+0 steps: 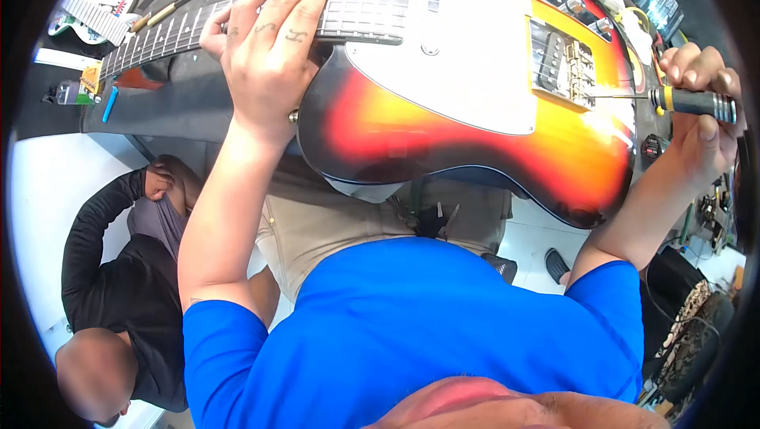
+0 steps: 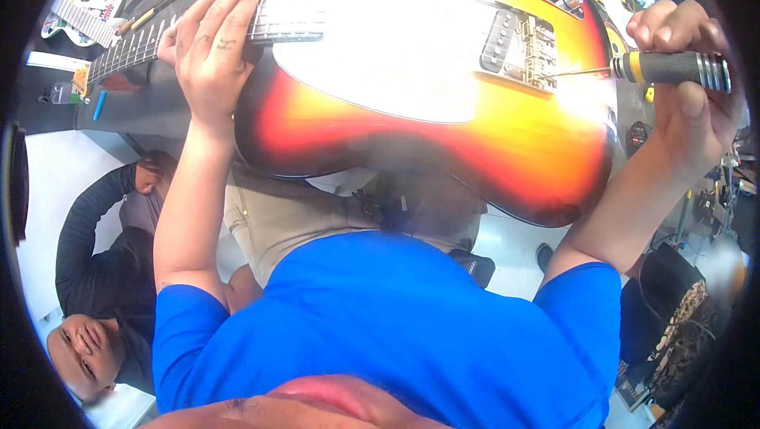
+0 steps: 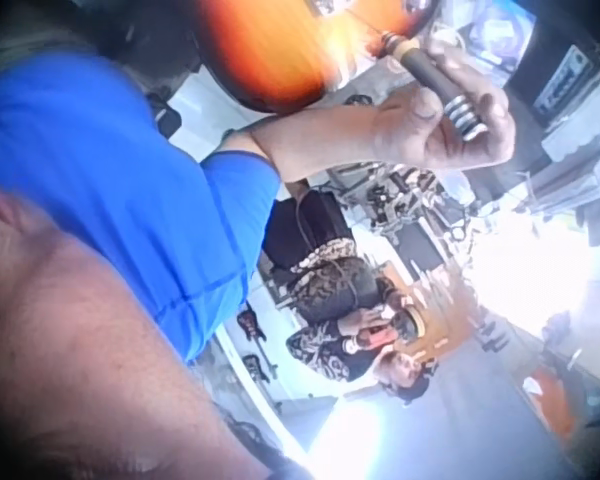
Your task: The person performs maintenance on an electric guitar at a repair bench. They use a screwdriver to adjust components on the bridge, wipe the body and fretboard with a cloth, and handle the guitar to check for adjustments.
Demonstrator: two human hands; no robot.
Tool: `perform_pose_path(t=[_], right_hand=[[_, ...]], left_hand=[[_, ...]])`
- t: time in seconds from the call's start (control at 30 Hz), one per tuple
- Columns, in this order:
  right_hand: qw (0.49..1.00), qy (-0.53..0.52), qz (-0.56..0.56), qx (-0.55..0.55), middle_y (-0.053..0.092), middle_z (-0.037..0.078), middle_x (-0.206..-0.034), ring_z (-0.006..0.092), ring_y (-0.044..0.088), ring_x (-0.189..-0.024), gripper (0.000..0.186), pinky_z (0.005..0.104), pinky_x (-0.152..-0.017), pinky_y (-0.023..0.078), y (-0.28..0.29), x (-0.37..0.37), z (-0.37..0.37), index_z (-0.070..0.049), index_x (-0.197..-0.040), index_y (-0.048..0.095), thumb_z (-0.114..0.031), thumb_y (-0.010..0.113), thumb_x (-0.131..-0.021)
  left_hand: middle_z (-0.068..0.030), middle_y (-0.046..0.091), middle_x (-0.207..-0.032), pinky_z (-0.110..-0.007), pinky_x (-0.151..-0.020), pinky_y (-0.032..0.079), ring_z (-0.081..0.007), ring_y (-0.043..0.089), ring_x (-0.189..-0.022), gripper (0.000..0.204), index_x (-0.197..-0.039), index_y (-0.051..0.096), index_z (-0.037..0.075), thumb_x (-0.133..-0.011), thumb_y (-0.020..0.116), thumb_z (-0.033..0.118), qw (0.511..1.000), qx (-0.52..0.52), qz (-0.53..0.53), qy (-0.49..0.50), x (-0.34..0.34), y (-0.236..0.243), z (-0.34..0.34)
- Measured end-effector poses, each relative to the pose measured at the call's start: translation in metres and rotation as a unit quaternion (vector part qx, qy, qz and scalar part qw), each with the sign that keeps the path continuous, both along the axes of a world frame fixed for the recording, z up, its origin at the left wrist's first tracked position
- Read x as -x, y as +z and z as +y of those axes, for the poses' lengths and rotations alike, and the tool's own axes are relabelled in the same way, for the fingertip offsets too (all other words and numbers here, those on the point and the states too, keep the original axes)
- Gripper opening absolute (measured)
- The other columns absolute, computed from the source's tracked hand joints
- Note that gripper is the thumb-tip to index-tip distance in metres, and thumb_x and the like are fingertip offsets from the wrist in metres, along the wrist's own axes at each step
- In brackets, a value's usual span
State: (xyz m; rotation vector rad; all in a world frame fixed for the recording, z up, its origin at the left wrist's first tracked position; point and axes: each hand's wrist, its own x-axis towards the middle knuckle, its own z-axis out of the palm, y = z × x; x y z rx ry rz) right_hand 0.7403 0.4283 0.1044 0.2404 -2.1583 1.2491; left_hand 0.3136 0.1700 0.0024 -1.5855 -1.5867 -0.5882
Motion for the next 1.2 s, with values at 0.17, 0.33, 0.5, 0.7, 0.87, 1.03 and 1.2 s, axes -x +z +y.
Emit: perform_pose_path(t=[0.17,0.33,0.5,0.7,0.87,1.03,1.2], right_hand=[[0.997,0.048,-0.012,0.055,0.062,0.024,-0.131,0.0445,0.062,-0.125,0.059,0.0619,-0.11,0.046,0.006,0.004,-0.013,0.001,-0.157,0.045,-0.018,0.063,-0.104],[0.999,-0.023,-0.029,0.018,0.065,0.014,-0.123,0.0348,0.062,-0.116,0.058,0.0527,-0.103,0.049,0.002,-0.014,-0.005,-0.004,-0.145,0.055,-0.025,0.076,-0.096],[0.998,-0.06,-0.01,-0.019,0.064,0.013,-0.119,0.0324,0.06,-0.107,0.069,0.0485,-0.096,0.048,0.0,-0.006,-0.01,-0.006,-0.144,0.058,-0.04,0.084,-0.089],[0.995,-0.067,-0.061,0.028,0.065,0.019,-0.125,0.0373,0.06,-0.113,0.055,0.0528,-0.098,0.049,0.006,-0.011,-0.019,-0.005,-0.144,0.057,-0.026,0.075,-0.096],[0.997,-0.044,-0.055,0.009,0.066,0.015,-0.12,0.0325,0.06,-0.111,0.046,0.0467,-0.102,0.047,0.004,-0.004,-0.013,-0.005,-0.134,0.061,-0.02,0.078,-0.094],[0.997,-0.034,-0.048,0.044,0.068,0.016,-0.121,0.032,0.062,-0.112,0.05,0.0444,-0.102,0.048,0.002,-0.003,-0.01,-0.004,-0.134,0.062,-0.022,0.082,-0.092],[0.999,-0.009,-0.04,0.036,0.069,0.016,-0.121,0.0318,0.063,-0.112,0.052,0.0436,-0.101,0.048,0.002,0.001,-0.005,-0.003,-0.134,0.061,-0.023,0.084,-0.092]], left_hand=[[0.0065,0.075,-0.132,-0.033,-0.1,0.036,-0.0162,0.068,-0.113,0.063,-0.128,0.077,0.018,-0.067,0.074,0.002,1.0,0.013,0.007,0.001,-0.002,0.003,-0.002],[0.0073,0.075,-0.132,-0.033,-0.1,0.035,-0.0156,0.068,-0.113,0.064,-0.128,0.077,0.019,-0.066,0.075,0.001,1.0,-0.002,0.005,-0.014,-0.003,0.004,0.001],[-0.0014,0.076,-0.127,-0.038,-0.1,0.037,-0.0214,0.068,-0.111,0.045,-0.121,0.077,0.011,-0.076,0.071,0.009,1.0,0.022,0.017,0.005,-0.013,0.018,-0.004],[-0.0092,0.077,-0.122,-0.043,-0.099,0.04,-0.0265,0.069,-0.108,0.033,-0.113,0.077,0.003,-0.084,0.067,0.015,1.0,-0.007,0.016,-0.023,-0.015,0.018,0.001],[-0.0096,0.077,-0.122,-0.043,-0.099,0.04,-0.0265,0.069,-0.108,0.033,-0.113,0.077,0.003,-0.084,0.068,0.015,1.0,0.007,0.013,-0.017,-0.02,0.024,-0.003],[-0.0075,0.079,-0.118,-0.041,-0.097,0.04,-0.0249,0.07,-0.104,0.029,-0.109,0.077,0.002,-0.084,0.067,0.012,0.996,-0.064,0.016,-0.054,-0.016,0.018,0.006],[-0.0045,0.072,-0.133,-0.04,-0.102,0.037,-0.0238,0.066,-0.117,0.049,-0.127,0.075,0.013,-0.078,0.073,0.014,0.999,0.041,-0.018,-0.009,-0.008,0.01,-0.003]])
